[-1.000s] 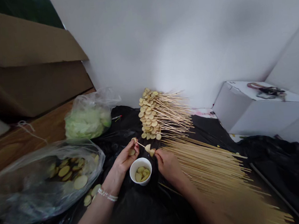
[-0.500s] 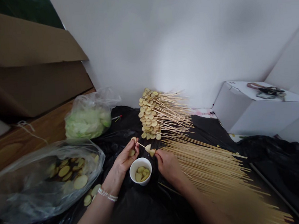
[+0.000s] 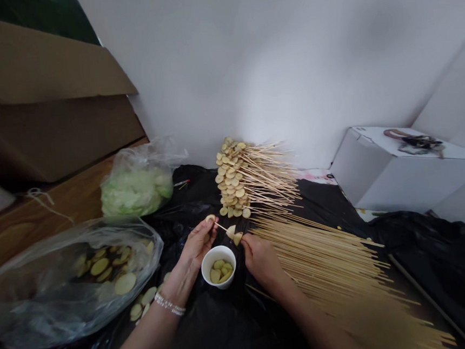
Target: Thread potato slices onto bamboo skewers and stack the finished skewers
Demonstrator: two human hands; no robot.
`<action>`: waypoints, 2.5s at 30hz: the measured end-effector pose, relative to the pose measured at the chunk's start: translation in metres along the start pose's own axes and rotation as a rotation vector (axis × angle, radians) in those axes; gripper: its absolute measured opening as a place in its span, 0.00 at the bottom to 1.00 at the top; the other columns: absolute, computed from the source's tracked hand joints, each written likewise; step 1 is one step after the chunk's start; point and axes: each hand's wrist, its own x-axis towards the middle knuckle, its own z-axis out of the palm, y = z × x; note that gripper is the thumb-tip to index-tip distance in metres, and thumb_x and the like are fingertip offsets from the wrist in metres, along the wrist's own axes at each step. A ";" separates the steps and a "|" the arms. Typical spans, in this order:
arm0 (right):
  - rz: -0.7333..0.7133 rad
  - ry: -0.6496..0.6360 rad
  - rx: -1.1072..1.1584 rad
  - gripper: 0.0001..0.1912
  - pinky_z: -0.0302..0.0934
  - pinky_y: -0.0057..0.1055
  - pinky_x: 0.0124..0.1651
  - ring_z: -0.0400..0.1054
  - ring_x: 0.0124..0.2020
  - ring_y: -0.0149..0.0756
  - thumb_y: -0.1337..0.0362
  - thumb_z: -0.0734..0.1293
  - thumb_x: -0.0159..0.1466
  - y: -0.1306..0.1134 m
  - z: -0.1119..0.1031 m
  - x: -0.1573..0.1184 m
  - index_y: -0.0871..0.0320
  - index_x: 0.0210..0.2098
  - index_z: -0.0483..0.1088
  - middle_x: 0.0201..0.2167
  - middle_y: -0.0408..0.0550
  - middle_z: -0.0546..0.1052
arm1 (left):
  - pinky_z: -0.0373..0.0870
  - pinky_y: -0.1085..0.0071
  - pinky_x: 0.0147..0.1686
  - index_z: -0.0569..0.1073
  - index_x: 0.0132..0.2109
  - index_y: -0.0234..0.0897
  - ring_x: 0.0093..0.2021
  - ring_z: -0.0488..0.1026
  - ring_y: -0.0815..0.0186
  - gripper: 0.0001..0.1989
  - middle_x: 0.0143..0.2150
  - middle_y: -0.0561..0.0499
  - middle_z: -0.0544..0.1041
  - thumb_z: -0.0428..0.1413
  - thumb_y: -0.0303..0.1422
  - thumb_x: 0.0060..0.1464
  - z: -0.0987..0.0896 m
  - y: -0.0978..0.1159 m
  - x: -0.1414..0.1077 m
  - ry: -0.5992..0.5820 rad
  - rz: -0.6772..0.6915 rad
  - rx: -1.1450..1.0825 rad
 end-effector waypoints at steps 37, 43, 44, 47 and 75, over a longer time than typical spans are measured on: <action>-0.023 -0.017 -0.062 0.12 0.53 0.28 0.34 0.65 0.29 0.34 0.68 0.55 0.65 -0.007 -0.006 -0.002 0.58 0.28 0.66 0.26 0.48 0.72 | 0.66 0.83 0.25 0.80 0.30 0.31 0.24 0.68 0.78 0.14 0.27 0.51 0.77 0.70 0.30 0.31 -0.006 0.002 0.003 -0.047 0.127 0.171; -0.001 -0.042 -0.030 0.14 0.54 0.27 0.35 0.66 0.30 0.33 0.67 0.54 0.67 -0.006 -0.004 -0.002 0.58 0.31 0.67 0.27 0.47 0.73 | 0.67 0.84 0.25 0.79 0.30 0.31 0.24 0.69 0.78 0.13 0.28 0.50 0.78 0.70 0.29 0.32 -0.005 0.000 0.004 -0.042 0.104 0.105; -0.002 -0.045 -0.033 0.14 0.54 0.27 0.35 0.66 0.30 0.33 0.67 0.53 0.67 -0.005 -0.004 -0.001 0.58 0.31 0.67 0.27 0.47 0.73 | 0.67 0.84 0.25 0.79 0.30 0.31 0.24 0.69 0.78 0.13 0.28 0.50 0.78 0.70 0.29 0.33 -0.004 0.001 0.004 -0.041 0.097 0.095; -0.006 -0.050 -0.059 0.14 0.54 0.28 0.35 0.66 0.30 0.34 0.66 0.53 0.68 -0.002 -0.004 -0.001 0.58 0.32 0.68 0.27 0.47 0.73 | 0.68 0.85 0.25 0.78 0.31 0.30 0.24 0.69 0.78 0.10 0.27 0.51 0.76 0.68 0.28 0.38 -0.003 0.004 0.002 -0.041 0.073 0.066; -0.033 -0.085 -0.073 0.15 0.53 0.28 0.34 0.65 0.29 0.34 0.67 0.54 0.67 0.000 -0.009 0.002 0.58 0.30 0.68 0.26 0.47 0.73 | 0.67 0.84 0.25 0.79 0.36 0.32 0.24 0.69 0.79 0.13 0.31 0.51 0.78 0.67 0.26 0.39 -0.003 0.003 0.001 -0.048 0.126 0.108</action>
